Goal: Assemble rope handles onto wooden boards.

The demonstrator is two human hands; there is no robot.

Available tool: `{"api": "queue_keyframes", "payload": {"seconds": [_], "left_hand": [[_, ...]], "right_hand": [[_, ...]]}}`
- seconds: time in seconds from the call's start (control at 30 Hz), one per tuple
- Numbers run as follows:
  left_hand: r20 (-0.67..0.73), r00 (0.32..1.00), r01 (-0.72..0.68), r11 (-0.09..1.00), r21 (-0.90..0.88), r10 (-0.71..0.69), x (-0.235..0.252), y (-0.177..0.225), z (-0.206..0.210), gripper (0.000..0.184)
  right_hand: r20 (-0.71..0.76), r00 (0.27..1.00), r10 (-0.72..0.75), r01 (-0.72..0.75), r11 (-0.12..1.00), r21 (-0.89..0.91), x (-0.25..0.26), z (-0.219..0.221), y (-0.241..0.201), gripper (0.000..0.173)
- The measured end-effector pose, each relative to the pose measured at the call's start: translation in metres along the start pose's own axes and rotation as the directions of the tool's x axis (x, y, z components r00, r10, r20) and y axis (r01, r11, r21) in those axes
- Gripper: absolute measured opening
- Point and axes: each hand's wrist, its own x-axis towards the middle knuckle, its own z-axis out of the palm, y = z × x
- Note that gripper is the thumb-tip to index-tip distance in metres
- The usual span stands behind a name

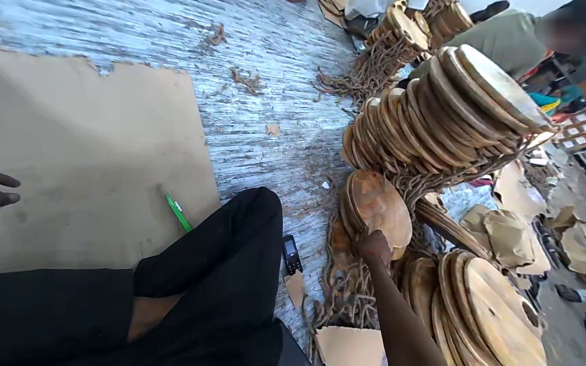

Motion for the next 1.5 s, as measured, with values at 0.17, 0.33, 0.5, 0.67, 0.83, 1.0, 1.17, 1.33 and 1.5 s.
{"api": "queue_keyframes", "payload": {"seconds": [0.17,0.33,0.5,0.67,0.83,1.0,1.17,1.33,1.5], "left_hand": [[0.183,0.983,-0.003,1.000,0.020,-0.001,-0.038,0.057,-0.022,0.033],[0.307,0.948,0.072,0.996,0.051,-0.085,-0.033,0.070,-0.032,0.038],[0.258,0.965,-0.042,0.999,-0.008,0.043,-0.017,0.057,-0.027,0.034],[-0.062,0.987,-0.150,0.720,-0.678,0.147,-0.073,0.154,0.035,0.028],[0.555,0.681,0.589,0.092,-0.803,0.478,-0.178,0.361,0.174,0.053],[0.612,0.641,0.716,-0.072,-0.695,0.463,-0.159,0.454,0.214,0.092],[0.415,0.858,0.508,-0.383,-0.771,0.303,-0.119,0.413,0.129,0.102],[0.017,0.991,0.094,-0.604,-0.791,0.133,-0.091,0.321,0.047,0.099],[-0.247,0.959,-0.283,-0.527,-0.802,-0.139,-0.090,0.213,-0.011,0.096]], "right_hand": [[0.002,1.000,0.000,0.000,1.000,0.003,0.003,0.003,0.005,0.077],[0.087,0.994,-0.059,0.064,0.997,-0.048,0.007,-0.034,0.006,0.088],[0.180,0.960,-0.214,0.227,0.972,-0.056,0.018,-0.128,0.010,0.073],[0.223,0.918,-0.327,0.349,0.935,-0.067,0.026,-0.212,-0.013,0.050],[0.284,0.852,-0.440,0.502,0.840,-0.205,-0.018,-0.266,-0.099,0.049],[0.309,0.702,-0.642,0.704,0.690,-0.166,-0.116,-0.284,-0.171,0.045],[0.252,0.483,-0.839,0.875,0.446,-0.190,-0.229,-0.285,-0.221,0.058],[0.148,0.236,-0.961,0.910,0.165,-0.381,-0.360,-0.281,-0.286,0.058],[0.080,-0.097,-0.992,0.952,-0.116,-0.285,-0.451,-0.241,-0.343,0.055]]}}
